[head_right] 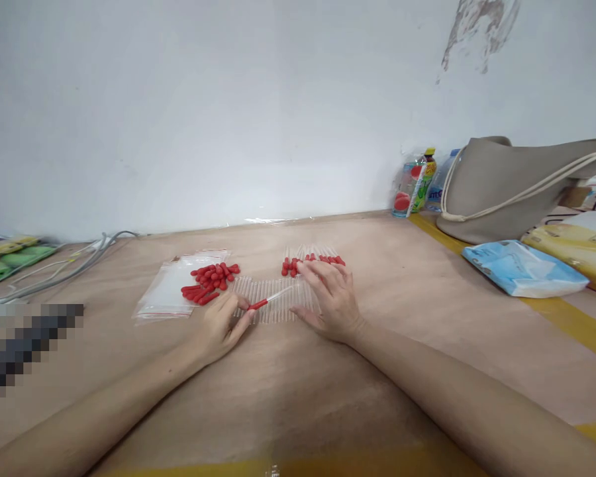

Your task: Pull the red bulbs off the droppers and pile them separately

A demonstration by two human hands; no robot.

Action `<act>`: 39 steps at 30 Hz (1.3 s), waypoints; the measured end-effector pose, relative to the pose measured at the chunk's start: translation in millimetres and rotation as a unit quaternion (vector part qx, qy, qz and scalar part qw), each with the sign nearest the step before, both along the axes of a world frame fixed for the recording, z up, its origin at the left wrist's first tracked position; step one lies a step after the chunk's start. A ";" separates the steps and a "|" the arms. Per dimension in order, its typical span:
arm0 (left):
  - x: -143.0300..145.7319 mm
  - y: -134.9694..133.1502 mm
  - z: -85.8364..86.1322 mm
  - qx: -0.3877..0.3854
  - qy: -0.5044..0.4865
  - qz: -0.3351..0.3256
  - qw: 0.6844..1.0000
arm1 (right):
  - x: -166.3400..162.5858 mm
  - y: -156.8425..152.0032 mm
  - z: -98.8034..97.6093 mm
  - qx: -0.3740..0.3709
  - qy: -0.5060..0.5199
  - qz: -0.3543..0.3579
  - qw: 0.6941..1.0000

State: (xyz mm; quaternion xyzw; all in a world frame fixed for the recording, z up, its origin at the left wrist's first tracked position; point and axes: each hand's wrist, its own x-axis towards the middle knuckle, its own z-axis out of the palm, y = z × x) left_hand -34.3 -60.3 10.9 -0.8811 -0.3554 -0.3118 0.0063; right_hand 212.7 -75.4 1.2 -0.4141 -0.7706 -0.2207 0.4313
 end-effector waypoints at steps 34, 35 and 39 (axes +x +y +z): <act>23.7 -1.7 0.7 0.174 0.098 -0.123 0.972 | -18.0 -10.4 -3.1 -0.107 -0.045 0.169 0.979; 23.5 -2.3 1.3 0.170 0.108 -0.122 0.972 | -17.9 -11.4 -2.5 -0.104 -0.047 0.172 0.979; 22.1 -5.0 4.0 0.159 0.128 -0.123 0.971 | -16.1 -15.8 0.3 -0.061 -0.065 0.164 0.982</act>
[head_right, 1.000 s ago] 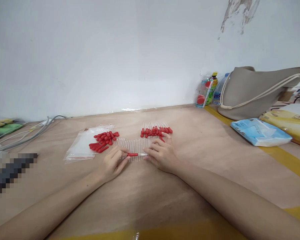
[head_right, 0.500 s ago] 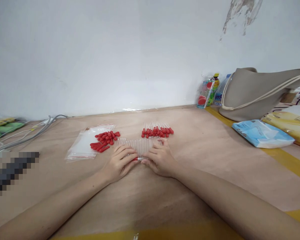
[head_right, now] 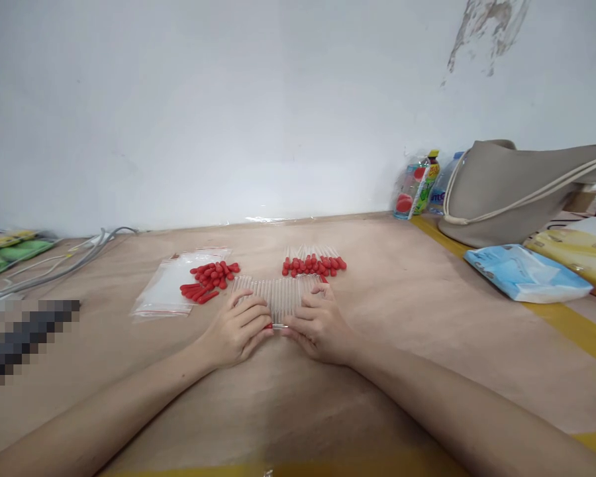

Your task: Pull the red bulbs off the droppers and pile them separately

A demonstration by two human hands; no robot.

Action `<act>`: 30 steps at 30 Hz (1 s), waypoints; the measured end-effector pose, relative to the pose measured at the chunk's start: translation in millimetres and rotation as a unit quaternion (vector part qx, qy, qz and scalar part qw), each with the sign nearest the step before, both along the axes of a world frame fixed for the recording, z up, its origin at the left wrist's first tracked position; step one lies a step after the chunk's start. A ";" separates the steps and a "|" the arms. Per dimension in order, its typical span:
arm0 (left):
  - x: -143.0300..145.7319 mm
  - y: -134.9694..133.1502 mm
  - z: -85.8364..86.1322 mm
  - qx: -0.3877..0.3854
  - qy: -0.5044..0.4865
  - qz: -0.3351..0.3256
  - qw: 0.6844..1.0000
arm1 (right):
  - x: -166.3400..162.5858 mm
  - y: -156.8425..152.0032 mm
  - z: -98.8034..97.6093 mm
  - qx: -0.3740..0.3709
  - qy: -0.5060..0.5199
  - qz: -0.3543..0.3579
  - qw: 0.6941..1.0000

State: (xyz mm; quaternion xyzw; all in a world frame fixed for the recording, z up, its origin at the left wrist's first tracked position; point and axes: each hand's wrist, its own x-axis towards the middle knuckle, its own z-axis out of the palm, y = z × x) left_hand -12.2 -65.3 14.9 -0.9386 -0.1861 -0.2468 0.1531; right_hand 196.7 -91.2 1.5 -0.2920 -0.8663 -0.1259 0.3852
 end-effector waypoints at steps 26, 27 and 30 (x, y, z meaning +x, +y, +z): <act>-130.0 77.1 67.9 -0.319 -0.144 0.427 0.834 | 14.1 31.1 -6.1 -0.054 0.047 -0.281 0.957; -136.5 79.7 69.7 -0.344 -0.145 0.437 0.818 | 12.6 30.8 -6.9 -0.048 0.038 -0.281 0.958; -146.3 84.1 67.4 -0.376 -0.152 0.449 0.796 | 9.8 27.6 -8.0 -0.051 0.010 -0.269 0.962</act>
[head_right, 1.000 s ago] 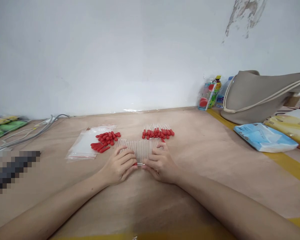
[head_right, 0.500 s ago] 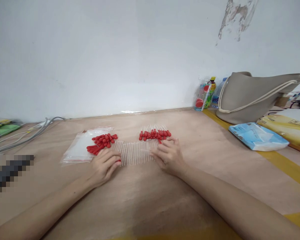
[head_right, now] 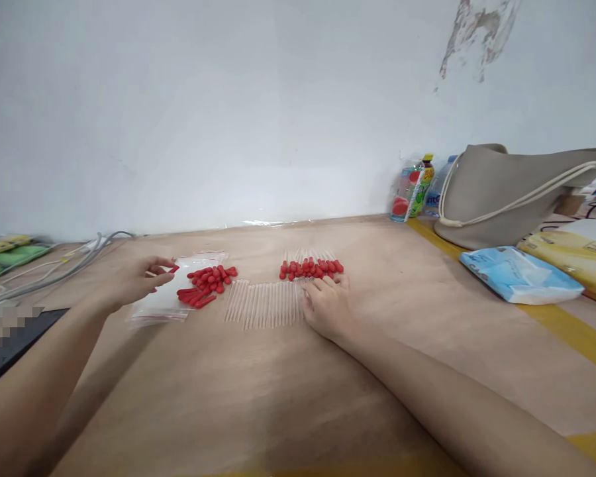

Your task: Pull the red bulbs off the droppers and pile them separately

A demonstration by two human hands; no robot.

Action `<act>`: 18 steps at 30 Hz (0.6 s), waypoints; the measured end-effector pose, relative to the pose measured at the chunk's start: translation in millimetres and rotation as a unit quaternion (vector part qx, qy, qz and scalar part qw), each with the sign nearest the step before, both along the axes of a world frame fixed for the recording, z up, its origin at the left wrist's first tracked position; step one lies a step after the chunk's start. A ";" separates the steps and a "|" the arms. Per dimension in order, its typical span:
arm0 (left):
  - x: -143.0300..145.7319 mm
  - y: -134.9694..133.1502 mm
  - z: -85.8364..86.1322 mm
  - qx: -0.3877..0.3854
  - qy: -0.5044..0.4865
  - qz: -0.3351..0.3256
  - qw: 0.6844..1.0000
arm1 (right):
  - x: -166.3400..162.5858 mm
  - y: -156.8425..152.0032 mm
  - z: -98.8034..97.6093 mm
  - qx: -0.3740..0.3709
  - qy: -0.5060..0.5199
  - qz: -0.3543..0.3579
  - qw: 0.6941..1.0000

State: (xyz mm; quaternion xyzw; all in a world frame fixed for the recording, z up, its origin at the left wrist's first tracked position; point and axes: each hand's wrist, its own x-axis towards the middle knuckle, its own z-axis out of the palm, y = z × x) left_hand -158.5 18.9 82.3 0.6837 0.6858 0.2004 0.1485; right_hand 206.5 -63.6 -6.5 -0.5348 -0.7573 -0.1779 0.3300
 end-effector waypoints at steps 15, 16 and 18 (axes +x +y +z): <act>-7.8 16.6 -25.4 -0.011 0.039 -0.034 0.999 | 0.0 -6.8 -0.5 -0.023 0.003 0.040 0.999; -5.1 14.7 -22.5 0.009 0.055 -0.021 0.998 | 0.1 -6.6 -0.7 -0.023 0.005 0.039 0.999; 6.0 7.6 -16.1 0.086 0.091 0.011 0.992 | 0.2 -6.4 -0.3 -0.027 0.012 0.040 0.999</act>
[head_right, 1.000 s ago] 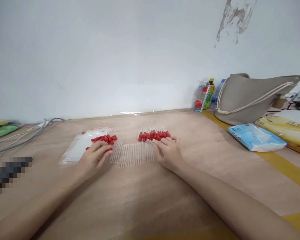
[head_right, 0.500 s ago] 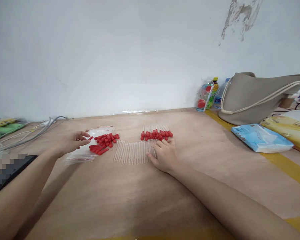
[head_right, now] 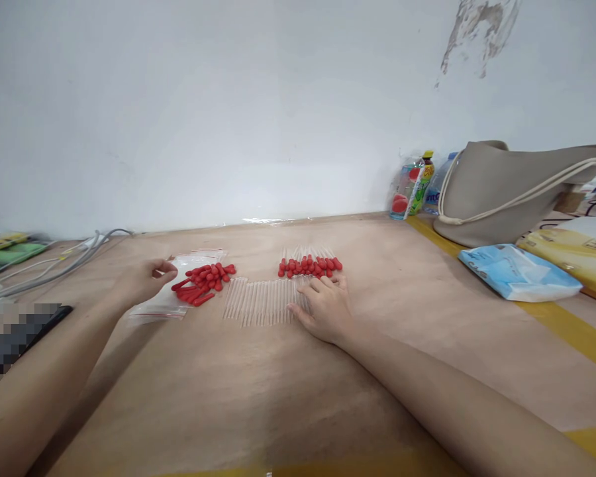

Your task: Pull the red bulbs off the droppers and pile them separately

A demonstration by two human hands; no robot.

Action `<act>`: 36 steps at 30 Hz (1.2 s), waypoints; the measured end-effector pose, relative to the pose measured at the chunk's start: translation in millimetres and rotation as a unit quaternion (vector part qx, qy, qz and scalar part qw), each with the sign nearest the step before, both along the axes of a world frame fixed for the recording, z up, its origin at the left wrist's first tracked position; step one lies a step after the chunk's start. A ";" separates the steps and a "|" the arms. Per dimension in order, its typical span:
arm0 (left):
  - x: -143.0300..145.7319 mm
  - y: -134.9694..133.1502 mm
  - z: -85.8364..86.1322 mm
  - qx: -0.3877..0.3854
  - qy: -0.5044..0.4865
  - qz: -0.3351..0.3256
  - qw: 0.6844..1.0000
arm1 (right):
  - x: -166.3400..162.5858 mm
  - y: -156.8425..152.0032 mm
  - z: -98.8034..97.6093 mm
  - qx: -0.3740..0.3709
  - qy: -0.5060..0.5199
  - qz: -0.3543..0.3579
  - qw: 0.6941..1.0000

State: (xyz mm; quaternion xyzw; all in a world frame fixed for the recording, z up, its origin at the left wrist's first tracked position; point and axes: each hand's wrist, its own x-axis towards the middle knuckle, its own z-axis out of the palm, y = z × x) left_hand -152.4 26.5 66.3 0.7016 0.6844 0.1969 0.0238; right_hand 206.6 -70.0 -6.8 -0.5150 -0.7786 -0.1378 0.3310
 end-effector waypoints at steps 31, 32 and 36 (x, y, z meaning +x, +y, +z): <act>152.9 -40.0 -28.9 0.116 0.121 -0.259 0.951 | 14.4 3.5 0.0 0.063 0.148 -0.006 0.987; 143.0 -48.9 -31.5 0.136 0.125 -0.287 0.940 | 14.5 3.4 0.4 0.076 0.149 0.007 0.986; 117.8 -76.5 -43.9 0.196 0.152 -0.326 0.912 | 12.3 -1.7 4.3 0.101 0.085 0.076 0.988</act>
